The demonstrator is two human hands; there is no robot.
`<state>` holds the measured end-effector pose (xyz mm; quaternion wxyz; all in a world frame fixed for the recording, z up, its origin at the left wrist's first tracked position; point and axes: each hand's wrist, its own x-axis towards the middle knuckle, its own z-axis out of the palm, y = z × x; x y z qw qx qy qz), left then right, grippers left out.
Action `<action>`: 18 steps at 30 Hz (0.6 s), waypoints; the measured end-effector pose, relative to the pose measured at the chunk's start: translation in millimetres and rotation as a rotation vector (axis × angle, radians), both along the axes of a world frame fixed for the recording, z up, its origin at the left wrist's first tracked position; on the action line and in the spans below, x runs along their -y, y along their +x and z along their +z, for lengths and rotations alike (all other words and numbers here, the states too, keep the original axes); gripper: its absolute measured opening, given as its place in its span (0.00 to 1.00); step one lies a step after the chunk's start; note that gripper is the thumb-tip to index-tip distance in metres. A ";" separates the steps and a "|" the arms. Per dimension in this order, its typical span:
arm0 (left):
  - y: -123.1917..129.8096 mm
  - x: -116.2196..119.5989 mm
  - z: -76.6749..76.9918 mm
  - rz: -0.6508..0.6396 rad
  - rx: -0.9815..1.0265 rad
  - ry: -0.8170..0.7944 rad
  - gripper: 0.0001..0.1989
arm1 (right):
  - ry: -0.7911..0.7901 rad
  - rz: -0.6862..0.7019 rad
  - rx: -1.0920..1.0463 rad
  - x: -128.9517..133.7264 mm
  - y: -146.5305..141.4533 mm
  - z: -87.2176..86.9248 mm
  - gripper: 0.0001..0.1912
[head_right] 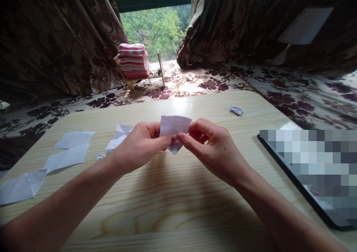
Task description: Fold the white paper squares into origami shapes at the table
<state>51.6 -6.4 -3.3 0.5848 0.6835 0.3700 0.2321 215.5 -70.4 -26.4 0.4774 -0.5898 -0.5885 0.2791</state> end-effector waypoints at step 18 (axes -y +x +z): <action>1.4 -2.6 3.3 0.005 0.145 -0.194 0.05 | -0.147 0.121 0.001 2.0 5.0 5.7 0.19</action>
